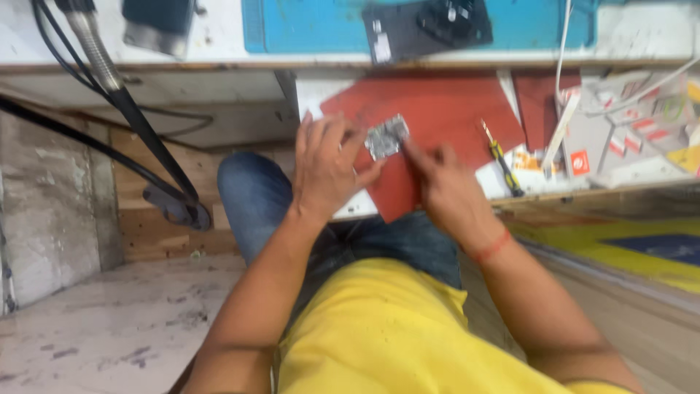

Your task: The person scrapes a small circuit board with a tool and then uses a hot air gun to heat the board. The person holds the board steady while applying heat to specific areas.

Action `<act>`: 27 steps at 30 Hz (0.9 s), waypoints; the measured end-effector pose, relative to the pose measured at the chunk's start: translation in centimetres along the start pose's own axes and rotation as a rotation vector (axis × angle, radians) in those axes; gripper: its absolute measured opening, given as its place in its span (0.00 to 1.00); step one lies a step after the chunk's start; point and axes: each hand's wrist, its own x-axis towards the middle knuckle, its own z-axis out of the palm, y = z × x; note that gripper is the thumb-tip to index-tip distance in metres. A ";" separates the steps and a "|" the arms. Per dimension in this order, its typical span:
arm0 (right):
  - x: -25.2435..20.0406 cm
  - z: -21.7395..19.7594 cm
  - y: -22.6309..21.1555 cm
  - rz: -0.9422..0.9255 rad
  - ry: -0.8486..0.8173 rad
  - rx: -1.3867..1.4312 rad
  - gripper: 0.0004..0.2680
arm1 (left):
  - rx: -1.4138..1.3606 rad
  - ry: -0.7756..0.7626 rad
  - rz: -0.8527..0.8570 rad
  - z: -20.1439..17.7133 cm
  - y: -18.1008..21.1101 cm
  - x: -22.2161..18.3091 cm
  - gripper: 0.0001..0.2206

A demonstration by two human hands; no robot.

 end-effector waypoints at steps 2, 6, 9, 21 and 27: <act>-0.2 0.7 0.2 0.021 -0.006 0.006 0.23 | -0.004 -0.022 -0.009 0.1 0.3 -0.9 0.21; -0.5 1.2 1.0 -0.062 -0.040 0.074 0.25 | -0.037 0.006 -0.025 0.0 -0.3 -0.3 0.21; -1.6 1.3 2.7 -0.035 0.074 0.039 0.21 | -0.067 0.014 -0.054 0.0 0.0 -1.1 0.23; 0.5 1.0 11.2 0.007 0.499 -0.218 0.07 | 0.236 0.485 -0.403 -13.2 -13.0 1.0 0.29; -0.9 1.6 10.9 -0.059 0.667 -0.195 0.12 | -0.730 0.420 -0.684 -14.6 -18.8 5.9 0.29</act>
